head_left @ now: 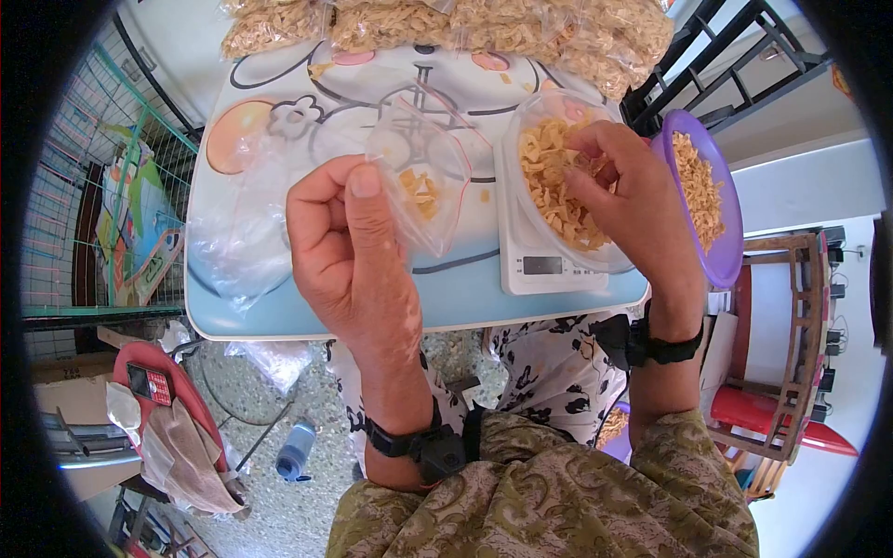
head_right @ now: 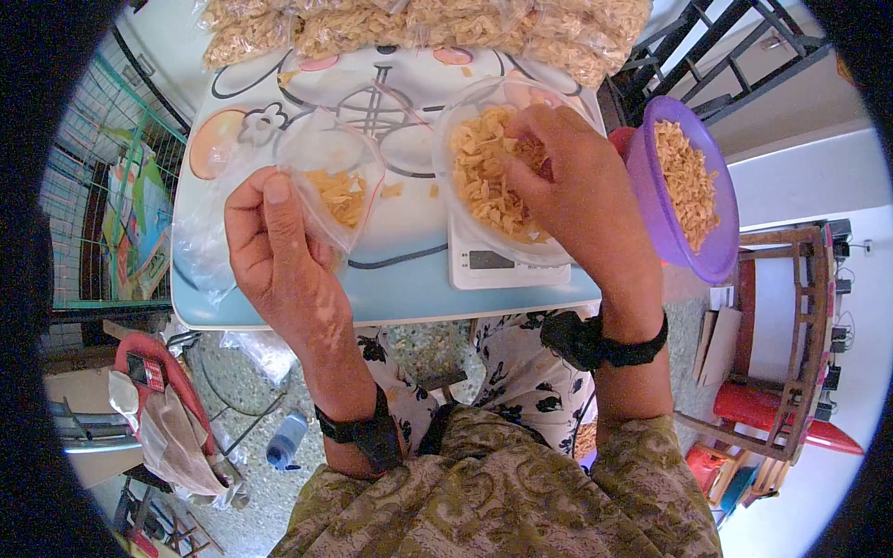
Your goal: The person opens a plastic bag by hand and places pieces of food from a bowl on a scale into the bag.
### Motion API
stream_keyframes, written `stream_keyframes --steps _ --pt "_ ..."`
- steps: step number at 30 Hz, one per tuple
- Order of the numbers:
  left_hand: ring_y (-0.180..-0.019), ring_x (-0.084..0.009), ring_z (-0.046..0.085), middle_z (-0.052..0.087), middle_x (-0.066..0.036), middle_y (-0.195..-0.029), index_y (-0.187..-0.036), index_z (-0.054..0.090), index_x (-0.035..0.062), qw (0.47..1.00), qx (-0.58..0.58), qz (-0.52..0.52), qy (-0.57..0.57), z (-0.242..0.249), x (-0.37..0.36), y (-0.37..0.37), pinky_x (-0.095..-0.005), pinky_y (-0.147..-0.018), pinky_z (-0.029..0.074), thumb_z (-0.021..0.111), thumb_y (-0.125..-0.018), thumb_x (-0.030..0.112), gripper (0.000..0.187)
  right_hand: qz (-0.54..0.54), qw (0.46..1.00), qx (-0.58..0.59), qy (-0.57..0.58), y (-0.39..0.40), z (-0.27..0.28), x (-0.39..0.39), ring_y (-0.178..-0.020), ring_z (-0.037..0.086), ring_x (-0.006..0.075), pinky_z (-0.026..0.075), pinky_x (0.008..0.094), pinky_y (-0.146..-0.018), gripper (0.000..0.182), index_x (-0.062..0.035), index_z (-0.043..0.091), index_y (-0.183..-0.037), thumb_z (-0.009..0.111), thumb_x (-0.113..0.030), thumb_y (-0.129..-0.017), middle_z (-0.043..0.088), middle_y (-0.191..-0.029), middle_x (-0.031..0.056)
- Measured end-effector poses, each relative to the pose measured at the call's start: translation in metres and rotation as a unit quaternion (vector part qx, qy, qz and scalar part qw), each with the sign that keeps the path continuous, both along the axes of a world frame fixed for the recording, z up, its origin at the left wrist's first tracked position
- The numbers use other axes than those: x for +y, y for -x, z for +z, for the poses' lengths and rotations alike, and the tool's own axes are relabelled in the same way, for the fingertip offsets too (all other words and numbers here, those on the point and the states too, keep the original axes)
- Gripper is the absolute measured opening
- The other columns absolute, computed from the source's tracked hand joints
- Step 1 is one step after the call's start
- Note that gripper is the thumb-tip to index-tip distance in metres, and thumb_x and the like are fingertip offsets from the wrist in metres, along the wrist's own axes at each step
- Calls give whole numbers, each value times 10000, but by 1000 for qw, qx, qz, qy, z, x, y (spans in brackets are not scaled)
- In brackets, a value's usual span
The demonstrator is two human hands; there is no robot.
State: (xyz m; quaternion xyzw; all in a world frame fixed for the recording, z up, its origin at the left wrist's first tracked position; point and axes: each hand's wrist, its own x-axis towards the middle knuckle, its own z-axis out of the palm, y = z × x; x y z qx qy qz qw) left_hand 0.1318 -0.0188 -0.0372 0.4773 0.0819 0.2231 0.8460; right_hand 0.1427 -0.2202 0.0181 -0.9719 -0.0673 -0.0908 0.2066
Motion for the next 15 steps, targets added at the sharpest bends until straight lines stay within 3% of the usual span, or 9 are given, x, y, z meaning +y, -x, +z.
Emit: stream_keyframes --steps 2,4,5,7,8,10,15 --pt "-567 11 370 531 46 -734 -1012 552 34 1000 2 -14 6 1 1 1 -142 -474 279 580 -937 154 144 -1 1000 -16 -18 1 1 -5 -729 608 236 487 334 -648 258 -35 583 -1005 673 -148 -791 618 -892 121" --pt "-567 12 368 529 47 -735 -1013 552 34 1000 6 -7 5 2 1 1 -143 -473 277 579 -937 154 144 -41 997 3 -67 3 9 -6 -686 593 136 466 271 -608 196 -37 593 -976 665 -111 -810 611 -778 54" --pt "-567 12 368 529 47 -735 -1013 552 34 1000 6 -6 5 3 2 1 -143 -473 277 579 -937 154 144 -41 997 3 -67 5 14 -6 -686 593 136 466 271 -608 196 -37 593 -976 665 -111 -810 611 -778 54" --pt "-567 12 366 528 48 -735 -1013 552 34 1000 2 -13 11 2 2 1 -144 -472 276 579 -937 154 145 -66 974 5 -216 8 22 -7 -630 563 59 411 197 -520 144 -48 602 -969 650 -95 -841 597 -759 -4" --pt "-567 12 366 528 48 -735 -1013 552 34 1000 1 -14 11 1 1 1 -144 -472 276 579 -937 154 145 -66 974 4 -216 9 25 -9 -630 563 59 411 197 -520 144 -48 602 -969 650 -95 -841 597 -759 -4" --pt "-487 6 337 530 44 -707 -965 579 58 1000 -9 11 -4 -1 -1 -2 -156 -401 219 588 -927 187 134 -64 943 -6 -326 10 28 -12 -579 536 25 333 164 -429 117 -61 606 -975 634 -105 -871 588 -767 -28" --pt "-485 11 338 530 46 -703 -964 579 59 1000 -2 9 8 0 -2 -3 -154 -398 216 594 -924 185 133 -49 881 33 -470 10 20 -21 -478 477 17 266 158 -362 137 -53 590 -1003 617 -128 -892 589 -778 -24"
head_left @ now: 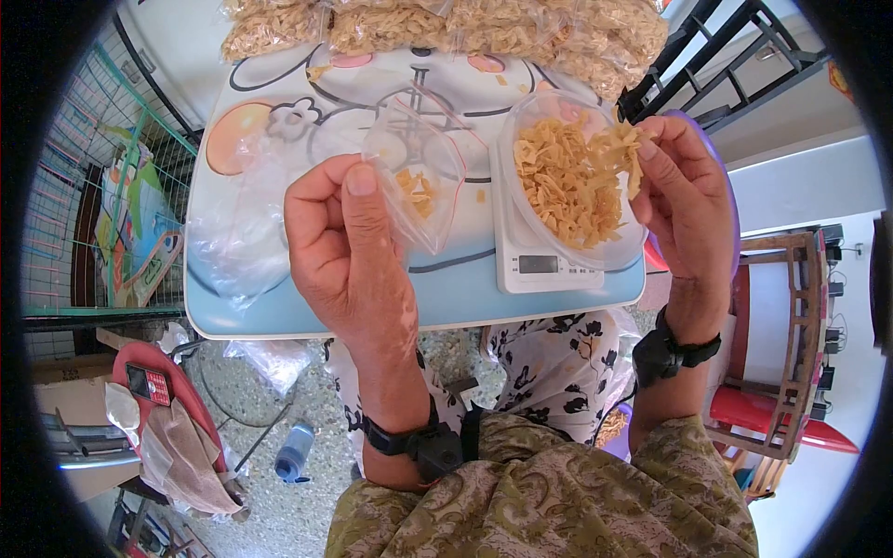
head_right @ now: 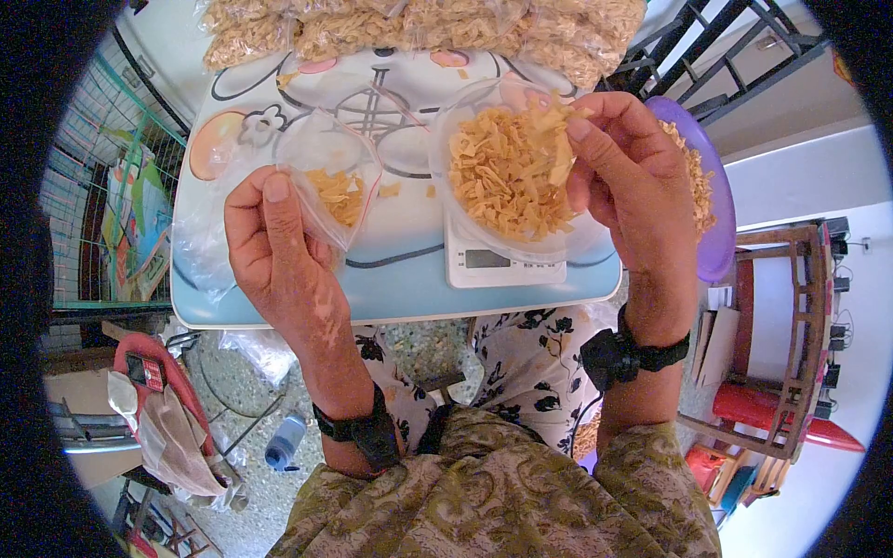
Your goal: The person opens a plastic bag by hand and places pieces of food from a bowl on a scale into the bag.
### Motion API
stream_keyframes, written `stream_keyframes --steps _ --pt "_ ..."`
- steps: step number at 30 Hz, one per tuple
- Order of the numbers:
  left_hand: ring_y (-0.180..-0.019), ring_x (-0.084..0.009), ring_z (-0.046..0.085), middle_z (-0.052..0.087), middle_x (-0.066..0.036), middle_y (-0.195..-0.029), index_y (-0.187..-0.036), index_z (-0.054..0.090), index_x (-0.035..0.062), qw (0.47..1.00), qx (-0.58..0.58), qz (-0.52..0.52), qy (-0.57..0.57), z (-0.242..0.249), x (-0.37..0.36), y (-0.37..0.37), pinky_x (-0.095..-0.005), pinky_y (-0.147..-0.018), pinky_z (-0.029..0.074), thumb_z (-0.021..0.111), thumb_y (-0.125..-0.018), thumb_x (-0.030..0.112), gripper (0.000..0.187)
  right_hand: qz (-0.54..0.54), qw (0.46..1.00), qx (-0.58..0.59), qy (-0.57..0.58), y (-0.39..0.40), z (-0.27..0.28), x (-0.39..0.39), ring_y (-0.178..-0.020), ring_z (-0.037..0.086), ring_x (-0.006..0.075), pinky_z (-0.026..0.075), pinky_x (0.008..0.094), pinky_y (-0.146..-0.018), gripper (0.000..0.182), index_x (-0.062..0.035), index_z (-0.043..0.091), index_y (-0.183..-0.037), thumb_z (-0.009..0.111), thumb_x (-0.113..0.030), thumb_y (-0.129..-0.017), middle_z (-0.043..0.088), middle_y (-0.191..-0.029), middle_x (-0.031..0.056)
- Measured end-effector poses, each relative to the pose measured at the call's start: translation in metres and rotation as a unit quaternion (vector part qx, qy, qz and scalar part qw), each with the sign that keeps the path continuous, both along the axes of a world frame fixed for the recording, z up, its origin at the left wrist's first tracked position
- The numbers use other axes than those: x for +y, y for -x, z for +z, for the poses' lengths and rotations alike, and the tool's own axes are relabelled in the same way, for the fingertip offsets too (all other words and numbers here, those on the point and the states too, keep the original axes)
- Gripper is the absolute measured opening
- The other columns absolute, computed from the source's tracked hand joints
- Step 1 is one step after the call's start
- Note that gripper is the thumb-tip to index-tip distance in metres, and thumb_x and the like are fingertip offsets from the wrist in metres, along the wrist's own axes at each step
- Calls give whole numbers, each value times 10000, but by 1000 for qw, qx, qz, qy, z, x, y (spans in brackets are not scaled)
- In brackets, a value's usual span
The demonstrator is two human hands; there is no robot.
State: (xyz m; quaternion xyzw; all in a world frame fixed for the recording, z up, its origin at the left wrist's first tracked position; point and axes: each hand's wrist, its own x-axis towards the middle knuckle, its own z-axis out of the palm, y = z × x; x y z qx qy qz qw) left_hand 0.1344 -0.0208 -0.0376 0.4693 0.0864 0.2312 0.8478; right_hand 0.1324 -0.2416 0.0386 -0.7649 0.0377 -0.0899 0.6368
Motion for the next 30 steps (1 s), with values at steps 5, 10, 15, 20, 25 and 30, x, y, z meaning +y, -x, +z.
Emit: stream_keyframes --steps 5,10,15,20,25,30 --pt "-488 12 338 529 48 -702 -963 579 61 1000 7 6 11 4 -2 -1 -152 -399 217 595 -923 188 134 32 991 18 -131 1 1 -2 -410 421 28 253 159 -340 146 -49 569 -1032 579 -141 -920 581 -771 -16" --pt "-483 2 328 495 52 -665 -958 577 58 1000 9 -1 -4 1 0 5 -161 -403 214 598 -922 187 136 51 982 48 -175 6 -2 -4 -393 401 28 231 171 -324 135 -49 560 -1018 575 -142 -921 571 -759 -1" --pt "-480 -2 325 483 52 -655 -955 576 57 1000 7 4 -7 0 -1 4 -166 -403 212 596 -923 193 141 -25 999 27 37 3 -6 9 -468 485 40 301 180 -392 113 -43 567 -983 590 -120 -903 583 -779 5" --pt "-480 -1 327 496 50 -667 -955 576 57 1000 17 7 -8 2 -2 -1 -165 -402 215 596 -923 195 142 -50 973 -58 217 -7 -12 13 -584 558 52 404 189 -514 87 -29 578 -941 593 -100 -893 580 -781 3" --pt "-481 1 329 503 50 -680 -956 577 57 1000 9 2 -3 1 -2 -1 -164 -403 218 596 -924 192 139 20 920 -52 389 -11 -16 18 -679 582 122 463 254 -589 228 -31 585 -1030 645 -146 -842 605 -842 66" --pt "-481 3 330 508 50 -687 -958 578 60 1000 -2 5 -2 -1 -2 -1 -161 -404 219 598 -923 192 137 47 869 -66 487 -16 -12 32 -810 606 263 486 336 -710 327 -39 582 -1079 673 -185 -801 591 -975 128"
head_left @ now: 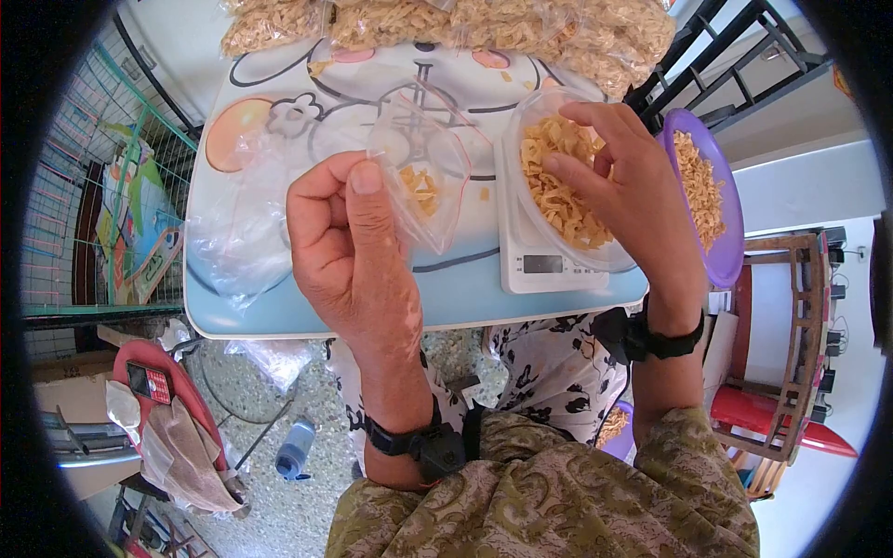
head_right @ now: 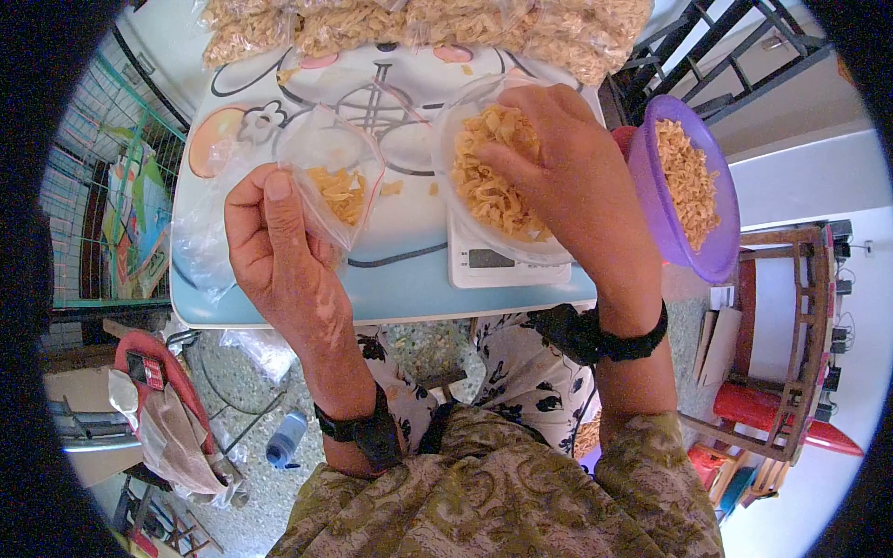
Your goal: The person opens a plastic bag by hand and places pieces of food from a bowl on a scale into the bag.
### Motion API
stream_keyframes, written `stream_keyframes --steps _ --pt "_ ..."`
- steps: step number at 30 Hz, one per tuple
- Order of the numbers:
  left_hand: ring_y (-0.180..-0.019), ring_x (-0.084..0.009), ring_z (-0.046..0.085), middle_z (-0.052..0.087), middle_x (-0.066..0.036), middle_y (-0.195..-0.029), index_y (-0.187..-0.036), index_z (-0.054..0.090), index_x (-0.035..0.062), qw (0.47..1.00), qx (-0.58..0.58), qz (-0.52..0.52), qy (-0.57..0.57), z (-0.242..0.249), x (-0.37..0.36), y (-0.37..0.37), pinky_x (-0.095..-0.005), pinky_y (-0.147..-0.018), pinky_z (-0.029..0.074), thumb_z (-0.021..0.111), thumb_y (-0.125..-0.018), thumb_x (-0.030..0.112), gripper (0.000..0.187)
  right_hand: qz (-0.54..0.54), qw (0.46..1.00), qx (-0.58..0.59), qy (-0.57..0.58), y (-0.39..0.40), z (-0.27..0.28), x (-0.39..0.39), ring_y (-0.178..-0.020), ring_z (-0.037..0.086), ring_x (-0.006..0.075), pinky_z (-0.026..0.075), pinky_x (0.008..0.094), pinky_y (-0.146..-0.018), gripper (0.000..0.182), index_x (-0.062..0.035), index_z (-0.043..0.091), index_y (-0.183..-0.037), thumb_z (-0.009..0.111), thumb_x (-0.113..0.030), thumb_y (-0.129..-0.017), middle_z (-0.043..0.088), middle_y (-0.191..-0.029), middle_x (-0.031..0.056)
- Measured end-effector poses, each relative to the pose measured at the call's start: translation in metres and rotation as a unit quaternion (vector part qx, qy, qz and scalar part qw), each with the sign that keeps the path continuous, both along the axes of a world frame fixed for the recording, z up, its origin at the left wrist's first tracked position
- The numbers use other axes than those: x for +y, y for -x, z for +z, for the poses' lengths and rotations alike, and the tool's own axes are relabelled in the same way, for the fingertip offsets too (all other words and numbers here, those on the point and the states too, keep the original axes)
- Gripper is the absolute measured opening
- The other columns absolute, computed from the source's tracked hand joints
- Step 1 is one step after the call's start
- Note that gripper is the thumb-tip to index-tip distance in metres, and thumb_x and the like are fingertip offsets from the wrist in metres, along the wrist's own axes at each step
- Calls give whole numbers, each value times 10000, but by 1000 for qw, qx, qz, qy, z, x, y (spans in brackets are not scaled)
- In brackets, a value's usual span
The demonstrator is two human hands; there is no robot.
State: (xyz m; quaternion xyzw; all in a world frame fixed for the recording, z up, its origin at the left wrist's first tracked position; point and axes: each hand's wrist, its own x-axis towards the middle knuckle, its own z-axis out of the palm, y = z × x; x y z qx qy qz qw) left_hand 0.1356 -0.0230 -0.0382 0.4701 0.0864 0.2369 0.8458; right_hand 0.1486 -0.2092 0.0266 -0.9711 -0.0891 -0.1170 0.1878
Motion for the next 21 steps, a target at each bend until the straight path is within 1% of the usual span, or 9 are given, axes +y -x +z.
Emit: stream_keyframes --steps 4,11,13,14,16,17,19,20,21 --pt "-497 9 336 519 49 -705 -960 579 63 1000 4 -4 -8 1 0 1 -157 -407 213 598 -923 194 138 35 999 -6 20 -5 -5 2 -899 585 350 474 401 -779 323 -46 583 -1071 663 -203 -800 576 -1001 158" --pt "-580 16 371 530 54 -735 -1005 554 36 1000 13 -24 8 3 4 4 -139 -483 278 586 -932 138 130 28 999 -6 32 -10 -7 -5 -865 600 339 479 396 -744 260 -38 598 -1022 647 -168 -801 608 -917 162" --pt "-580 15 372 531 53 -735 -1007 553 34 999 3 -31 18 3 5 5 -140 -484 281 584 -932 135 129 -10 998 -12 -56 -6 -6 -9 -753 637 251 484 341 -635 193 -32 611 -984 640 -134 -823 640 -819 114" --pt "-580 15 372 531 53 -735 -1007 553 34 999 3 -30 18 3 5 5 -140 -484 281 584 -932 135 129 -10 998 -12 -56 -3 -2 -10 -753 637 251 484 341 -635 193 -32 611 -984 640 -134 -823 640 -819 114" --pt "-579 15 373 531 53 -737 -1007 552 33 999 6 -29 18 4 4 5 -139 -484 280 586 -932 140 135 -82 973 43 -213 1 10 -12 -691 645 153 472 256 -554 129 -25 627 -952 635 -109 -854 646 -773 54" --pt "-579 15 373 531 53 -737 -1007 552 33 999 5 -30 19 3 3 4 -139 -484 280 586 -932 140 135 -83 973 42 -213 2 11 -15 -691 645 153 472 256 -554 129 -25 627 -952 635 -109 -854 646 -773 54" --pt "-497 10 342 535 45 -728 -967 578 64 1000 -5 -8 -3 -2 1 2 -152 -402 221 595 -924 200 143 -56 922 15 -382 4 11 -23 -703 639 111 471 203 -534 132 -11 619 -987 618 -94 -885 629 -815 26" --pt "-497 10 342 535 45 -728 -967 578 64 1000 -6 -8 -3 -1 1 2 -152 -402 221 595 -924 200 143 -56 922 14 -382 5 11 -27 -703 639 111 471 203 -534 132 -11 619 -987 618 -94 -885 629 -815 26" --pt "-495 10 343 534 45 -724 -968 578 64 1000 1 -4 -8 0 1 2 -152 -401 223 596 -923 198 143 -42 884 34 -465 5 10 -31 -706 637 122 484 204 -537 143 -8 609 -1011 608 -89 -892 633 -851 42"
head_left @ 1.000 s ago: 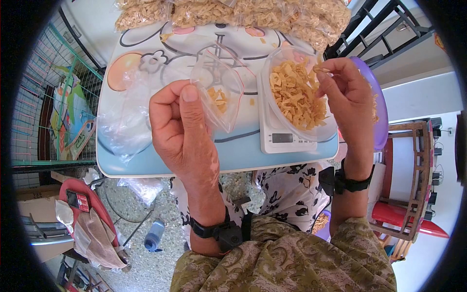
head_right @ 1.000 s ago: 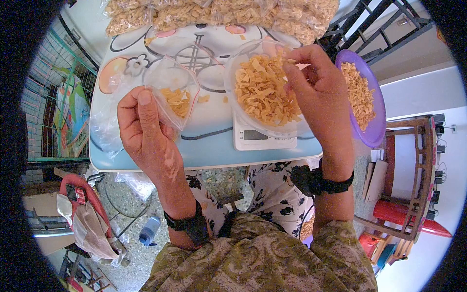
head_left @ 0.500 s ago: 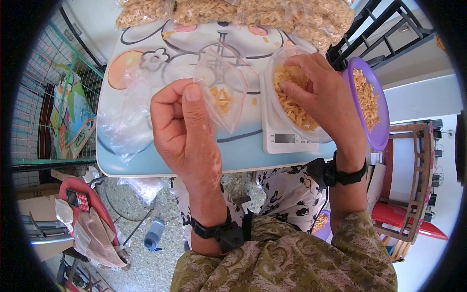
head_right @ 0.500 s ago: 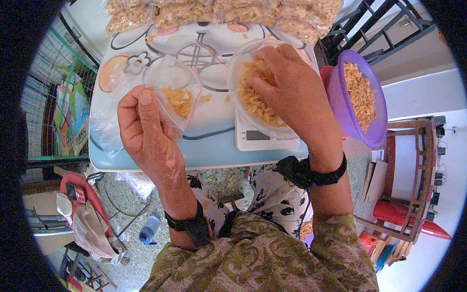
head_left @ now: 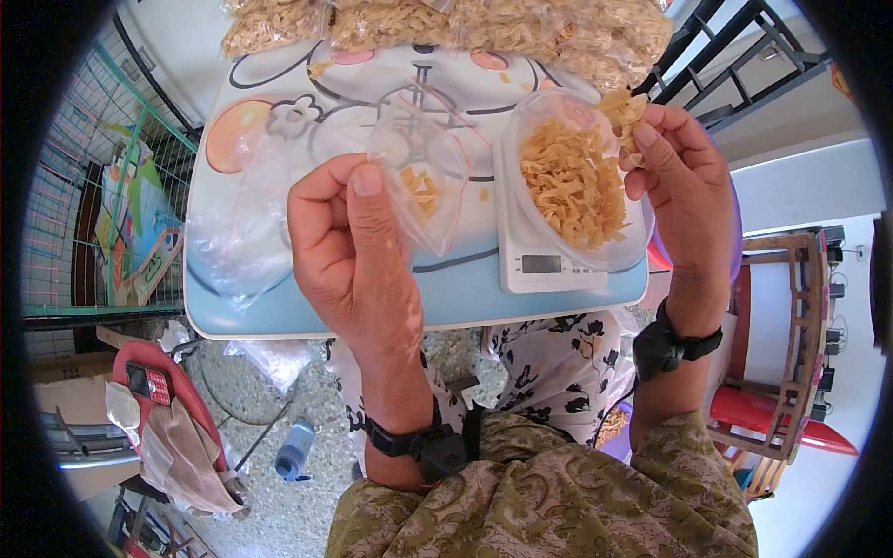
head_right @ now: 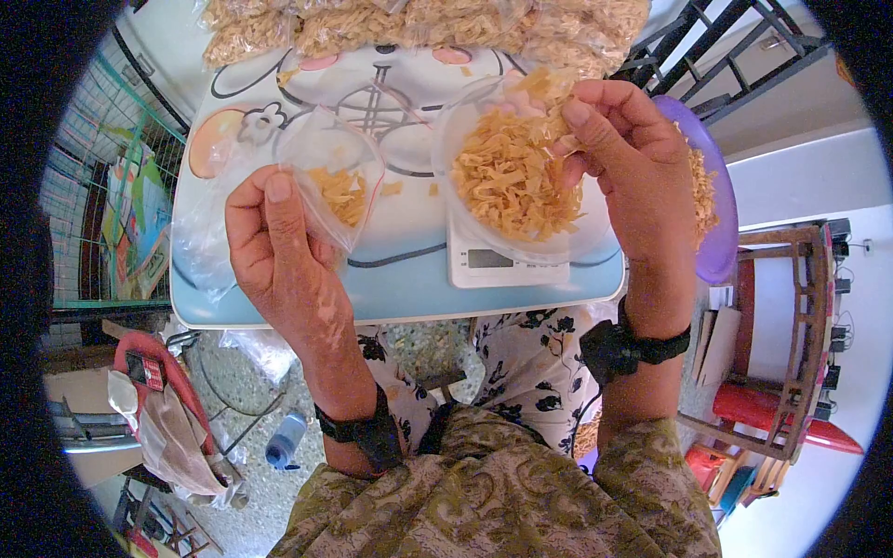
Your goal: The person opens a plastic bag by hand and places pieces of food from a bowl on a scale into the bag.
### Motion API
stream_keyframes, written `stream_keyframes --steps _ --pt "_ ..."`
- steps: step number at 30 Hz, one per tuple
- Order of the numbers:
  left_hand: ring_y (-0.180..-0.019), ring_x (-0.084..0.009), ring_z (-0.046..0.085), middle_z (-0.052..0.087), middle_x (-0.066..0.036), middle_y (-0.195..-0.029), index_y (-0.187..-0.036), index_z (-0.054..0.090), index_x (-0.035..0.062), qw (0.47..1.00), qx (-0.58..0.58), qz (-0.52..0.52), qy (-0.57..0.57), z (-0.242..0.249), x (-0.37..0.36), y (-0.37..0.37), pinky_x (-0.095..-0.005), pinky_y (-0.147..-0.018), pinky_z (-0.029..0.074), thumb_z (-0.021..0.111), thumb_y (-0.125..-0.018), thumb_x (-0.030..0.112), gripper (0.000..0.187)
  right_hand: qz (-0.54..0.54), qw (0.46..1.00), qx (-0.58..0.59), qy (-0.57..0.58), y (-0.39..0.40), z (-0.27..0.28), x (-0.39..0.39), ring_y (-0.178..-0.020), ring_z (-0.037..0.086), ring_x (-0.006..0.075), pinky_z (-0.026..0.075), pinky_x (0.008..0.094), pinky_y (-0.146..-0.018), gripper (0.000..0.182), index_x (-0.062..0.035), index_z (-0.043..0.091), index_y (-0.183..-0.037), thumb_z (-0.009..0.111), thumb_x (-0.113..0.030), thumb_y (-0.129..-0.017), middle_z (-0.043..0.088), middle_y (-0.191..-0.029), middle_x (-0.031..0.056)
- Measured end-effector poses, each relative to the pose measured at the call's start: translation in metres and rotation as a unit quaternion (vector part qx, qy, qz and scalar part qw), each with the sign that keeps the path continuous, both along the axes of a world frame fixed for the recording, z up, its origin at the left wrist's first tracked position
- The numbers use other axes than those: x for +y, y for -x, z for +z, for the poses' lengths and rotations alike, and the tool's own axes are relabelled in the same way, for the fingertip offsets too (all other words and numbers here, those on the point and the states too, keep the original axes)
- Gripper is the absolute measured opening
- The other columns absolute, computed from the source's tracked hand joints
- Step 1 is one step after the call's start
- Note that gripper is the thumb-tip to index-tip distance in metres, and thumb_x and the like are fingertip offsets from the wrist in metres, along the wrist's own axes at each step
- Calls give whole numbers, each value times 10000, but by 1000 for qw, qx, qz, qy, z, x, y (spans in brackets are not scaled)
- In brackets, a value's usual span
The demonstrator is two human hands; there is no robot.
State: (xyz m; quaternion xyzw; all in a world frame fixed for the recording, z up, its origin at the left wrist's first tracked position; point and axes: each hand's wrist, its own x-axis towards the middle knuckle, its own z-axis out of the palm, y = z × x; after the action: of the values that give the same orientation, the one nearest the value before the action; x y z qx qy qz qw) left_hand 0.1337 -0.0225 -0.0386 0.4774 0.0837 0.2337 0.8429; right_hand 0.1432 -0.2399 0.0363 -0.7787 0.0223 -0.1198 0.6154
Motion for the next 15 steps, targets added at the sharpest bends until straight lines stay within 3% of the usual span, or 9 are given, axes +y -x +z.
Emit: stream_keyframes --steps 1,4,7,15 --pt "-492 10 344 533 46 -720 -969 577 63 1000 7 4 -5 1 0 0 -152 -399 224 597 -922 197 143 18 996 9 -92 0 -1 -3 -708 635 133 497 206 -540 156 -5 600 -1034 599 -83 -900 638 -887 57" --pt "-578 17 370 532 53 -741 -1008 551 34 999 20 -25 16 5 2 4 -136 -480 272 589 -932 153 146 42 981 30 -186 1 -5 -10 -728 627 128 508 203 -546 180 -2 579 -1074 582 -74 -909 638 -951 79" --pt "-575 17 368 532 53 -741 -1008 552 34 999 -5 -34 24 3 2 3 -137 -477 271 587 -933 151 143 74 967 49 -240 1 -7 -13 -751 624 130 522 201 -565 175 -8 579 -1071 580 -75 -909 643 -960 98" --pt "-585 20 372 539 52 -750 -1017 550 34 999 -7 -37 24 1 1 3 -136 -482 273 577 -937 134 132 68 972 62 -217 4 -5 -9 -733 623 132 529 194 -582 175 -16 580 -1069 584 -83 -908 644 -947 112"
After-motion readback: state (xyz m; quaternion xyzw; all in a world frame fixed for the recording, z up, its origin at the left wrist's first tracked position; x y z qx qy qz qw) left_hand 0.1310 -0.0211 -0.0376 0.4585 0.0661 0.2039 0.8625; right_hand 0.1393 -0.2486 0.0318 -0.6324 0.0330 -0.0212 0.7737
